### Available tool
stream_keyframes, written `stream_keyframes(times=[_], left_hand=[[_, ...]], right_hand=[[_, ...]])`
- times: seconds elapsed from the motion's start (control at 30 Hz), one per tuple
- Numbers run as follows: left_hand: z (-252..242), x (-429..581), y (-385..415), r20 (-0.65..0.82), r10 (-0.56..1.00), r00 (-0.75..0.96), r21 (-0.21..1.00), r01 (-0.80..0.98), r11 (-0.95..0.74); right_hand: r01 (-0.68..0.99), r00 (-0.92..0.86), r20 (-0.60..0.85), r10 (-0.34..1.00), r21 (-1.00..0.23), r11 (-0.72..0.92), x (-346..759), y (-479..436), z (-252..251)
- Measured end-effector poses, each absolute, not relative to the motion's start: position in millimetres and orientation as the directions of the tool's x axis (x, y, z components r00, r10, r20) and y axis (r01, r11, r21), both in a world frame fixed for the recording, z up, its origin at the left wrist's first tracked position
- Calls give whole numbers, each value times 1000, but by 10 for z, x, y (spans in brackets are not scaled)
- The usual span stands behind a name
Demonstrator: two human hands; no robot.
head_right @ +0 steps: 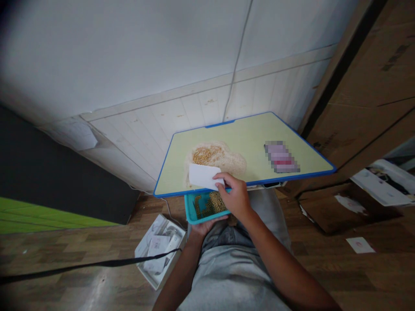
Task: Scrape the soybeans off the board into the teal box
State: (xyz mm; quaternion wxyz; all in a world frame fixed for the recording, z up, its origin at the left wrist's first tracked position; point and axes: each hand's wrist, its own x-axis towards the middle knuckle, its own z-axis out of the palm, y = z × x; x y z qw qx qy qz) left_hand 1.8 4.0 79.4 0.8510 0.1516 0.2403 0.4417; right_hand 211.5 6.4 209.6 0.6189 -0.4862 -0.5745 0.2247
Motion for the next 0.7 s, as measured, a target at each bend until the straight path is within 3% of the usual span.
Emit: stream_keyframes(times=[0.23,0.7], left_hand=[[541,-20,108,-300,789,536,334,-716,613],[668,-25,79,-231,781,581,357,-696,623]], right_hand=[[274,131,476,870,-861,429,2030,19,2128],[302,184,461,868,-867,397,2159,42,2081]])
